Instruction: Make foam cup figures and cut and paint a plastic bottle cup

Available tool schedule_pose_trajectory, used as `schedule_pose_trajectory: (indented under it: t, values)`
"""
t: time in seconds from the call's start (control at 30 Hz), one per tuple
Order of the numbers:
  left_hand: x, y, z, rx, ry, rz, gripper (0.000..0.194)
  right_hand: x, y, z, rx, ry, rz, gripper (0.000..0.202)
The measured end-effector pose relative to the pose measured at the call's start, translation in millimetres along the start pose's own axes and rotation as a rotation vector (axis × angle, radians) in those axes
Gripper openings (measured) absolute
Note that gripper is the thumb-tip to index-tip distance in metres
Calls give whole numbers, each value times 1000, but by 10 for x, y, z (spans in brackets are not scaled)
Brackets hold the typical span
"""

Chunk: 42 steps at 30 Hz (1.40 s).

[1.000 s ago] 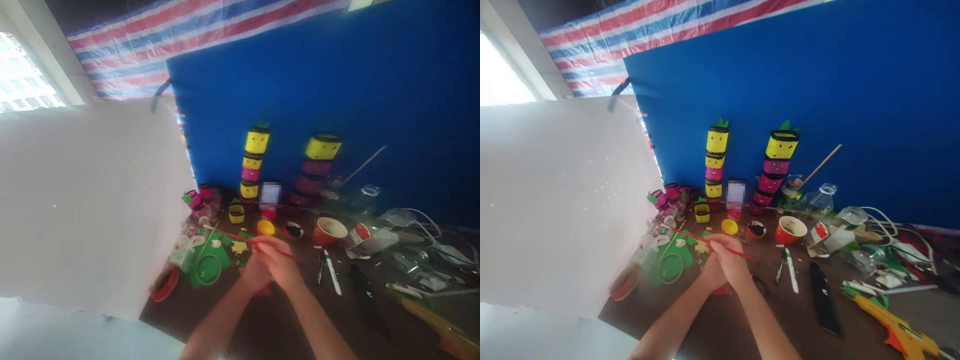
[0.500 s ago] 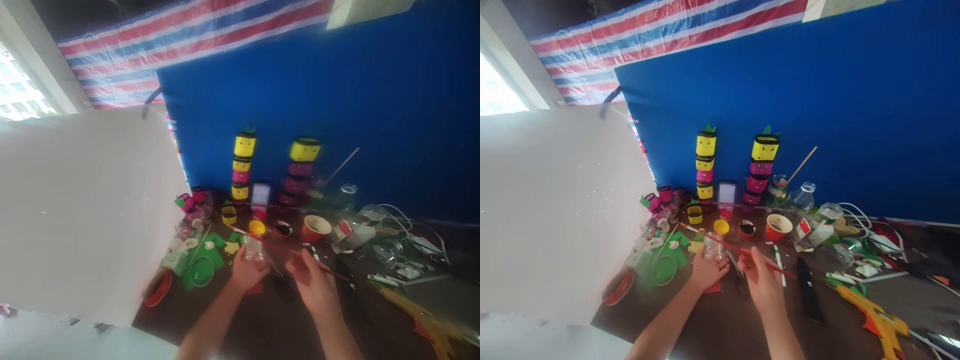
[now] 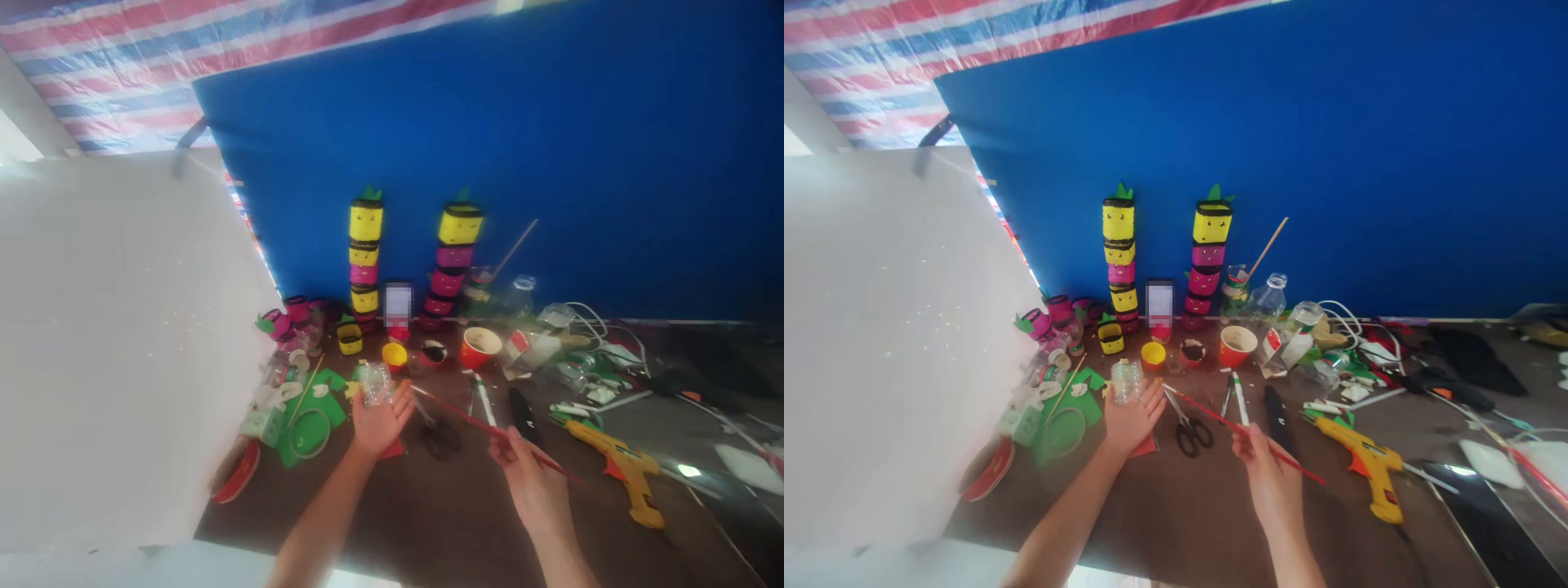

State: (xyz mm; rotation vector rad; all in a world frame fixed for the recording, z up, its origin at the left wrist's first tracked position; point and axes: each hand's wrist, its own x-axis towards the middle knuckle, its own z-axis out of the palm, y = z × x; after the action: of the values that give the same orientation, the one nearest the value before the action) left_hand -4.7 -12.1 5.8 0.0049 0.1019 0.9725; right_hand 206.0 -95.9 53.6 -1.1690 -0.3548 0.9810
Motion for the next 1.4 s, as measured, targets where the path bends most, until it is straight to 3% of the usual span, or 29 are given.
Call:
schedule_pose_trajectory:
  t: [0.47, 0.63, 0.8, 1.13, 1.4]
  values:
    - [13, -13, 10, 38, 28, 18, 55, 117, 165, -402, -408, -71, -219, 35]
    - [23, 2, -16, 39, 35, 18, 54, -39, 12, -345, -618, -154, -309, 27]
    - [25, 8, -30, 66, 29, 34, 56, -141, -115, -252, -648, -255, -352, 23]
    - [33, 1, 3, 36, 122, 53, 55, -145, -180, -284, -631, -288, -325, 20]
    - [38, 5, -1, 29, 130, 61, 53, -148, -210, -307, -685, -320, -336, 22]
